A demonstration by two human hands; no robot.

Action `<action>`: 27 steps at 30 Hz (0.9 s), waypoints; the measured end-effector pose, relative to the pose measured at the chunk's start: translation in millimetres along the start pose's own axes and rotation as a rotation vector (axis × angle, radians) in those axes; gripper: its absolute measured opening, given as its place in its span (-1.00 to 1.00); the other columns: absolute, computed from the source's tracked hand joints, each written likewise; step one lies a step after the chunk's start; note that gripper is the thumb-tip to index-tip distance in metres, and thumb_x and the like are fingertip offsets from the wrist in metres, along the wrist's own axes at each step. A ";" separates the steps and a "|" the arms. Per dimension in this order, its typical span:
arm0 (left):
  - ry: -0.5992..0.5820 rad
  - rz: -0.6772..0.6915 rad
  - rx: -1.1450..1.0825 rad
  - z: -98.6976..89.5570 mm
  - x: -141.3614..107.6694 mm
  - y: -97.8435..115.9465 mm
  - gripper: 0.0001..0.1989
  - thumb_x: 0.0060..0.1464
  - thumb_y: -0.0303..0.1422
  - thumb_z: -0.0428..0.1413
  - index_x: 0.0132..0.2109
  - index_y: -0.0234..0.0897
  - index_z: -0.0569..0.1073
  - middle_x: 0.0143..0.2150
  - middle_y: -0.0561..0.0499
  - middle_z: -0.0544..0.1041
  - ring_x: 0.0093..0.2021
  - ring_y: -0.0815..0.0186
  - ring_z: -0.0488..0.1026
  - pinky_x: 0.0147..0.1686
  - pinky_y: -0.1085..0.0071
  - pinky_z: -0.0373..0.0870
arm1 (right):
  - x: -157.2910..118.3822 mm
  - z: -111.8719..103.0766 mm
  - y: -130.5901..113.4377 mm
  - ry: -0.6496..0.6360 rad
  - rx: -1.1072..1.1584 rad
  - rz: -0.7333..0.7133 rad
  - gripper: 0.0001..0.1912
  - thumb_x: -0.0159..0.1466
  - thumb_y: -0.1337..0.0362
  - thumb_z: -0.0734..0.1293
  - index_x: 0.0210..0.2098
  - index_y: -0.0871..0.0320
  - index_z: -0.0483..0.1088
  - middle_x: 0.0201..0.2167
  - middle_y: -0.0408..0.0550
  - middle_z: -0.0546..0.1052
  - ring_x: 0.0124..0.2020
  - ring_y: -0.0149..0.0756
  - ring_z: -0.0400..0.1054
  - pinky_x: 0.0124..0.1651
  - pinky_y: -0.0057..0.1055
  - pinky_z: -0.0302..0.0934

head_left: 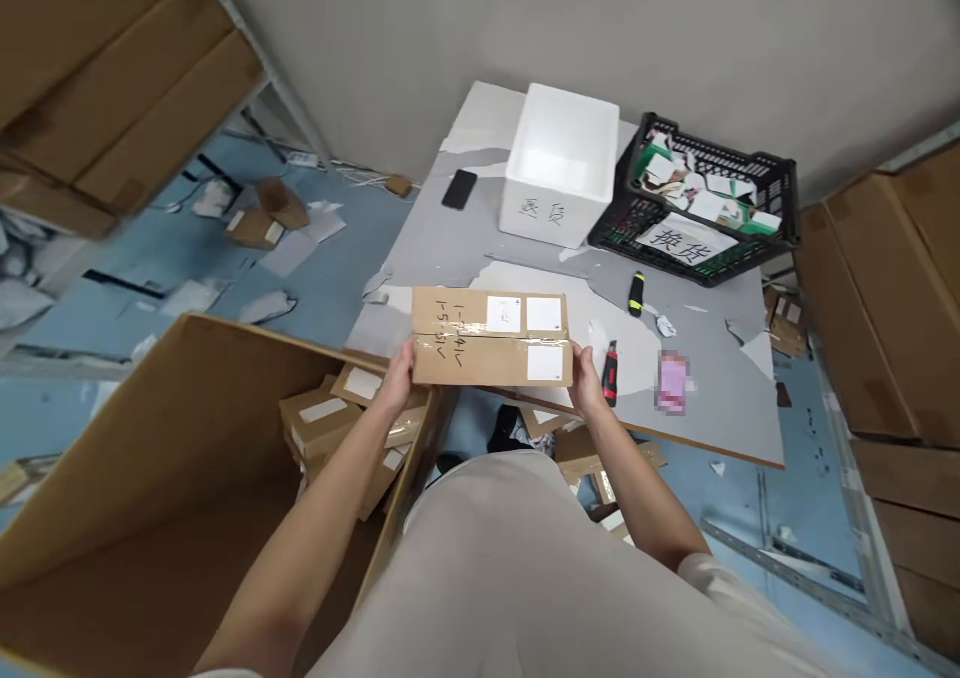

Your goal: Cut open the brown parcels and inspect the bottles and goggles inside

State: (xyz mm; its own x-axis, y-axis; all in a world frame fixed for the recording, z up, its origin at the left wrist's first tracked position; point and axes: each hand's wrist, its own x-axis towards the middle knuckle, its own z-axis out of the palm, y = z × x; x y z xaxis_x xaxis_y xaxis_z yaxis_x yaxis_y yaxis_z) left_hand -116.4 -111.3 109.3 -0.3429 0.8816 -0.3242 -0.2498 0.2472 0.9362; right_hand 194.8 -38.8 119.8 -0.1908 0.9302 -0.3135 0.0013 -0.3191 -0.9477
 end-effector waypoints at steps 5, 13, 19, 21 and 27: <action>-0.219 -0.036 0.011 76.7 55.9 -24.8 -0.21 0.05 0.25 -0.12 0.15 -0.27 0.40 0.06 -0.12 0.52 0.20 0.05 0.33 0.19 0.14 0.26 | 19.6 -65.3 19.0 0.125 0.088 0.047 -0.21 0.28 -0.28 -0.14 0.20 0.07 0.23 0.14 0.00 0.42 0.20 -0.10 0.24 0.10 -0.20 0.22; -0.218 -0.101 0.128 126.5 104.7 -49.1 -0.36 0.09 0.06 0.01 0.16 -0.28 0.39 0.14 -0.11 0.46 0.24 0.06 0.28 0.23 0.19 0.21 | 41.9 -101.5 37.3 0.177 0.052 0.153 -0.21 0.27 -0.29 -0.15 0.21 0.00 0.22 0.03 -0.01 0.50 0.16 -0.13 0.29 0.08 -0.19 0.24; -0.299 -0.101 0.125 126.1 112.1 -46.6 -0.35 0.05 0.04 0.06 0.18 -0.25 0.37 0.15 -0.10 0.45 0.20 0.07 0.33 0.19 0.19 0.25 | 51.7 -108.5 47.1 0.206 0.050 0.177 -0.21 0.26 -0.31 -0.14 0.21 0.00 0.23 0.10 -0.01 0.46 0.17 -0.14 0.28 0.08 -0.19 0.25; -0.295 -0.129 0.138 121.4 112.3 -47.1 -0.33 0.07 0.10 -0.01 0.19 -0.23 0.36 0.15 -0.11 0.45 0.18 0.08 0.35 0.15 0.18 0.30 | 51.0 -112.8 52.9 0.244 0.094 0.183 -0.22 0.25 -0.31 -0.12 0.18 -0.01 0.26 0.16 -0.01 0.41 0.18 -0.14 0.27 0.10 -0.15 0.24; -0.241 -0.221 0.236 91.0 114.6 -46.3 -0.32 0.14 0.15 -0.20 0.19 -0.16 0.36 0.26 -0.16 0.33 0.22 0.06 0.30 0.10 0.06 0.31 | 35.6 -128.6 74.2 0.405 -0.013 0.164 -0.42 0.09 -0.07 0.33 0.04 0.07 0.37 0.17 0.07 0.37 0.15 -0.13 0.30 0.19 -0.11 0.16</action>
State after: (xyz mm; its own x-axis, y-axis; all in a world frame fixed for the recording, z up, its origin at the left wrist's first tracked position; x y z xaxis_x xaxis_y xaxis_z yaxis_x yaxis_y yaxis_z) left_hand -61.8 14.9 41.1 -0.0752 0.8589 -0.5066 -0.0694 0.5023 0.8619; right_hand 314.4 -6.1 30.6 0.2133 0.8642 -0.4557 0.0128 -0.4689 -0.8832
